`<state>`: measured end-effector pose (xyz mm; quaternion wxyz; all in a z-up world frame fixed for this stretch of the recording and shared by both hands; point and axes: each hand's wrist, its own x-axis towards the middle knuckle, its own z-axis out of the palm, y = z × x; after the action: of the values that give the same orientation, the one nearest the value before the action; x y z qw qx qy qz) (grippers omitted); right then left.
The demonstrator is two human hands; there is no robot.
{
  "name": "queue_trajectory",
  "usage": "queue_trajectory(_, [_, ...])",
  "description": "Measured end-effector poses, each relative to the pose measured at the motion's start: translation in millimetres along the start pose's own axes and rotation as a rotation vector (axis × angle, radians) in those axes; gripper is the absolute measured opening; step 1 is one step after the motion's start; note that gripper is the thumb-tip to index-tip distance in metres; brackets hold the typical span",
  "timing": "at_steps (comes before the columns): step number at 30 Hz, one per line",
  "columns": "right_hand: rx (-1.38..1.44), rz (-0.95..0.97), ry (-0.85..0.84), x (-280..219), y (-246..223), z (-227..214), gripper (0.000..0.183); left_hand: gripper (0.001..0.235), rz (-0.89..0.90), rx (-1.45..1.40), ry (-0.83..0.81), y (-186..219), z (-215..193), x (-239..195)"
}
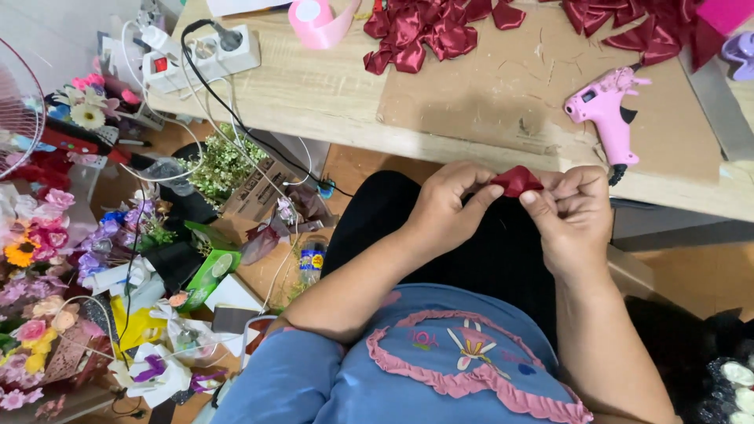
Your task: The person repeatedly picks up small red fabric pieces, applies hot glue to the edges using a glue gun, and folds them into triangular shapes. They place the finished pieces on the table and continue the process with additional fabric pieces.
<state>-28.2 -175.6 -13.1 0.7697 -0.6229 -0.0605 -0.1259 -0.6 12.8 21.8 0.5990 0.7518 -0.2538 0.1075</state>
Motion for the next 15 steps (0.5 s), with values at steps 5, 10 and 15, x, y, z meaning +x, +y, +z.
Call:
queue_trajectory(5, [-0.084,-0.065,0.053,8,1,8,0.044,0.006,0.017,-0.019,0.112,-8,7,4])
queue_trajectory(10, [-0.107,-0.027,0.004,15,5,-1,0.04,0.008,-0.002,0.015,0.141,-10,9,9])
queue_trajectory(15, [-0.201,-0.1,-0.088,29,-22,-16,0.059,0.013,-0.053,0.012,0.204,-40,-10,32])
